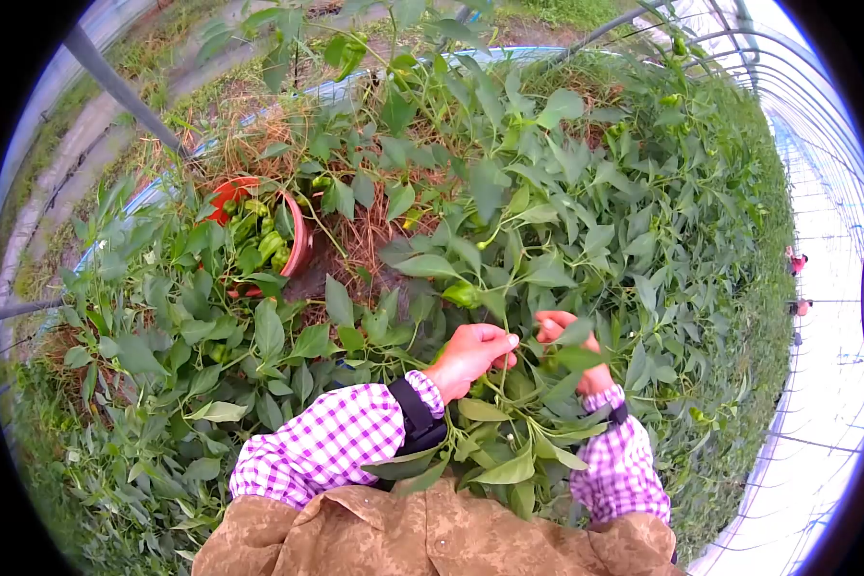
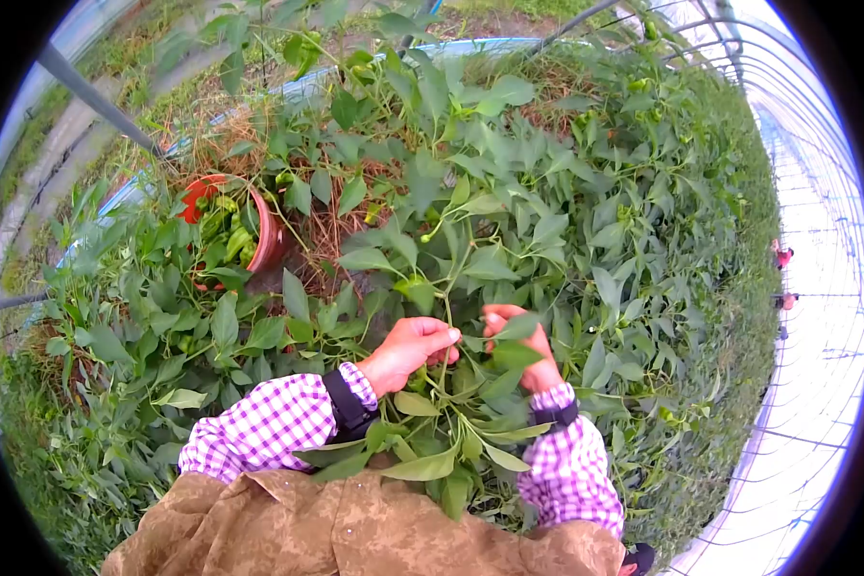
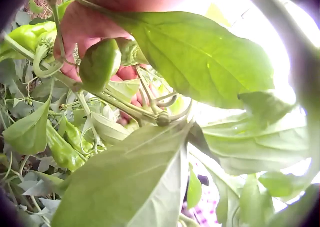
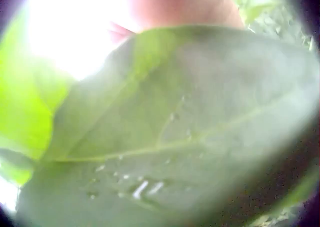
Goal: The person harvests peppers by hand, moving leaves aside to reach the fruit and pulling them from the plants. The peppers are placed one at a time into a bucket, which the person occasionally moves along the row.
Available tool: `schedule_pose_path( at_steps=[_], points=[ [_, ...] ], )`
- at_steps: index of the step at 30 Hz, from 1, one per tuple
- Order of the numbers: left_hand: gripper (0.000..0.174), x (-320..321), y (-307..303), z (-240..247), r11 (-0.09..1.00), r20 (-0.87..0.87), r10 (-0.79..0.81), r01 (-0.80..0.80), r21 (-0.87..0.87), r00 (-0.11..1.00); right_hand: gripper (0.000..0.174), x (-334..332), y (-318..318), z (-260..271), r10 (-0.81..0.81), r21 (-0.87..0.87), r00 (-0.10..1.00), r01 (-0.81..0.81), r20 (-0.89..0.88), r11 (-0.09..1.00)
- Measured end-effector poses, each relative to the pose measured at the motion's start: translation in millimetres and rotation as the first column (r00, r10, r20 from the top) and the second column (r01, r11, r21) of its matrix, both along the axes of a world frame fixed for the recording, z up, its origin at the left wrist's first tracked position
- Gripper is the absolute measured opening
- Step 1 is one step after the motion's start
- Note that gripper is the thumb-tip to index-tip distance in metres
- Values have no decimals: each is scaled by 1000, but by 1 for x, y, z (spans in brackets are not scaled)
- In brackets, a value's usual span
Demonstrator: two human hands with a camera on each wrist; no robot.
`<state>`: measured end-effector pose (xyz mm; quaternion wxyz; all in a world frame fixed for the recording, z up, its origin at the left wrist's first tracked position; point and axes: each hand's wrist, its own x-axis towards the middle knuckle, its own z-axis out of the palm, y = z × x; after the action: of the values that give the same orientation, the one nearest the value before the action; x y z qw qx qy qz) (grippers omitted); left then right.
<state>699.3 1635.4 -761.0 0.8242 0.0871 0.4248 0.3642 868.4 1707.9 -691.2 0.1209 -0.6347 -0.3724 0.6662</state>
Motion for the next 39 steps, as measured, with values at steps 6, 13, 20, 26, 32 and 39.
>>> schedule_pose_path(
  at_steps=[6,13,20,26,32,39],
  points=[
    [21,-6,5,-5,988,-56,-99,105,111,994,23,-22,36,-66,239,-128,956,-262,-169,957],
    [29,-45,23,-14,895,-871,-5,391,215,491,20,-24,26,-58,31,-212,969,-84,-243,974],
    [28,-38,35,-35,720,-752,117,467,514,648,12,-15,23,-71,-51,-211,945,-19,-322,977],
    [30,-21,42,-8,837,-841,100,412,360,531,16,-21,23,-69,105,57,982,-97,-155,994],
    [26,13,32,-43,825,-536,487,-162,542,689,22,-24,24,-83,99,107,982,-83,-162,991],
    [13,-133,29,45,787,-567,518,-98,609,640,23,8,35,-82,57,159,998,-52,-26,986]
  ],
)
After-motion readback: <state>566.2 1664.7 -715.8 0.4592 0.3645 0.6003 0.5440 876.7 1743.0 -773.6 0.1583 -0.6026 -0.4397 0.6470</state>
